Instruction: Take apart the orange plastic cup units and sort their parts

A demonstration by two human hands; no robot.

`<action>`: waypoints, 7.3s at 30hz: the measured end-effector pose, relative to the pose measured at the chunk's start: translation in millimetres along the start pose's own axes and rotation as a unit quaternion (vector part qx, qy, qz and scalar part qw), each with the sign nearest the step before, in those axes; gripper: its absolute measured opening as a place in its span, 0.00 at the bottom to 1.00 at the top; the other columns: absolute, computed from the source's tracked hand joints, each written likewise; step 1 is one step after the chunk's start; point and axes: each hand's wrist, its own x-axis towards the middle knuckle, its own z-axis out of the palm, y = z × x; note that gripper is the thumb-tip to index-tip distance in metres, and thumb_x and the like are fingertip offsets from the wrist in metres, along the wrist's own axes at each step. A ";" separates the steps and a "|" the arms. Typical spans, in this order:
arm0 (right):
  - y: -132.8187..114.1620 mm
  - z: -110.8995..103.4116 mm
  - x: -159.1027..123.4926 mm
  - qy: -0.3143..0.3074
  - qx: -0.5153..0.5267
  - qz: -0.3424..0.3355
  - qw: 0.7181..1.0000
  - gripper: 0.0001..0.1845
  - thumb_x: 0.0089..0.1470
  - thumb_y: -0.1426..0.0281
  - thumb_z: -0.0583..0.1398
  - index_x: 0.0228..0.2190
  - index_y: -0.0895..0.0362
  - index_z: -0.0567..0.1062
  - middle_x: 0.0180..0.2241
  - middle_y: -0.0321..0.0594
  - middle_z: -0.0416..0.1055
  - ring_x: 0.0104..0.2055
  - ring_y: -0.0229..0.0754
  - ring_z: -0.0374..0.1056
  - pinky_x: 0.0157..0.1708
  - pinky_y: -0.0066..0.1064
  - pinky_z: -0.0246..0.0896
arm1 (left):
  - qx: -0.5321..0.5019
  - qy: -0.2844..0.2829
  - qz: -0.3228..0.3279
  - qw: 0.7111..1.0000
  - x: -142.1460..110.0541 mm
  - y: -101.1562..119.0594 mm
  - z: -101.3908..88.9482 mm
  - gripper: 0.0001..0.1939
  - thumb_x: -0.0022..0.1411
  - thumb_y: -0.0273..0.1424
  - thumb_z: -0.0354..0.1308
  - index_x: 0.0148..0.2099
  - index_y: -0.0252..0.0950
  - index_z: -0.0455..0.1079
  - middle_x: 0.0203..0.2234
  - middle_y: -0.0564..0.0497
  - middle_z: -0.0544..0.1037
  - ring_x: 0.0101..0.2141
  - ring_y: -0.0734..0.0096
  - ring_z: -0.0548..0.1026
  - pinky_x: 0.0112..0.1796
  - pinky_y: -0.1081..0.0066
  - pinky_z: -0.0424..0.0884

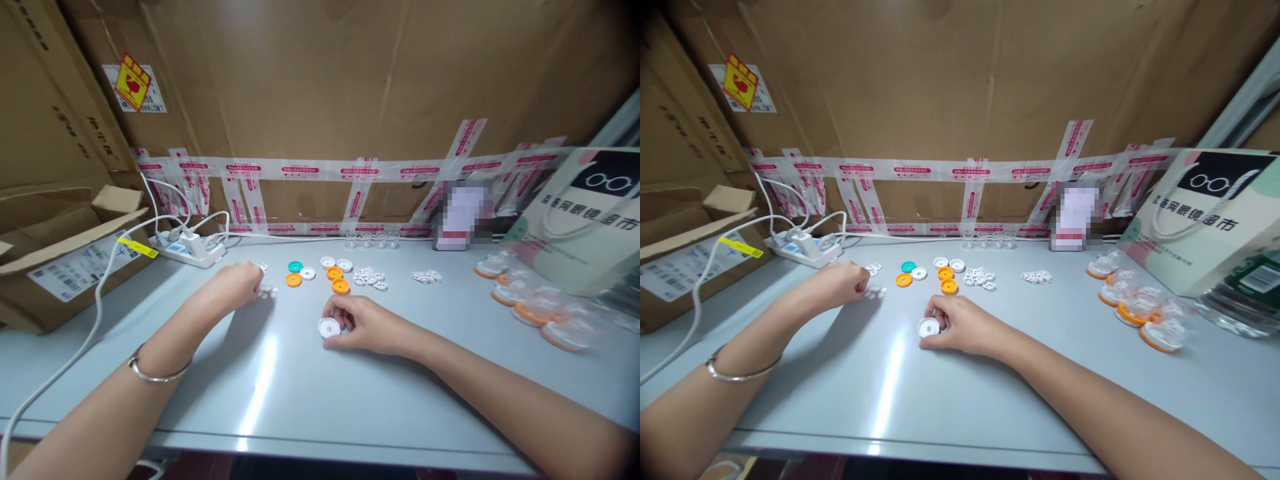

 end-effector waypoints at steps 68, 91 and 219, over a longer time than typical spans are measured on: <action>-8.1 -4.1 5.4 0.102 -0.057 0.018 0.993 0.04 0.40 0.76 0.56 0.22 0.58 0.71 0.21 0.35 0.69 0.25 0.35 0.63 0.26 0.26 0.56 | -0.357 0.127 0.161 0.911 -16.5 83.1 15.6 0.16 0.48 0.41 0.61 0.35 0.34 0.69 0.31 0.49 0.70 0.33 0.67 0.68 0.34 0.71 0.64; 4.8 -19.8 -6.8 -0.029 -0.014 -0.017 0.999 0.29 0.36 0.60 0.65 0.43 0.52 0.68 0.39 0.38 0.64 0.40 0.40 0.61 0.39 0.31 0.58 | -0.097 0.100 0.077 0.987 -5.6 9.3 -7.9 0.09 0.53 0.25 0.49 0.25 0.35 0.69 0.22 0.49 0.75 0.23 0.70 0.70 0.23 0.73 0.55; 6.6 -14.4 5.8 0.299 -0.006 -0.077 0.951 0.15 0.47 0.70 0.59 0.41 0.52 0.69 0.41 0.38 0.69 0.38 0.40 0.66 0.40 0.34 0.63 | -0.339 0.108 0.382 0.853 -12.2 67.6 12.0 0.07 0.59 0.24 0.51 0.36 0.34 0.69 0.31 0.49 0.73 0.34 0.74 0.70 0.37 0.75 0.64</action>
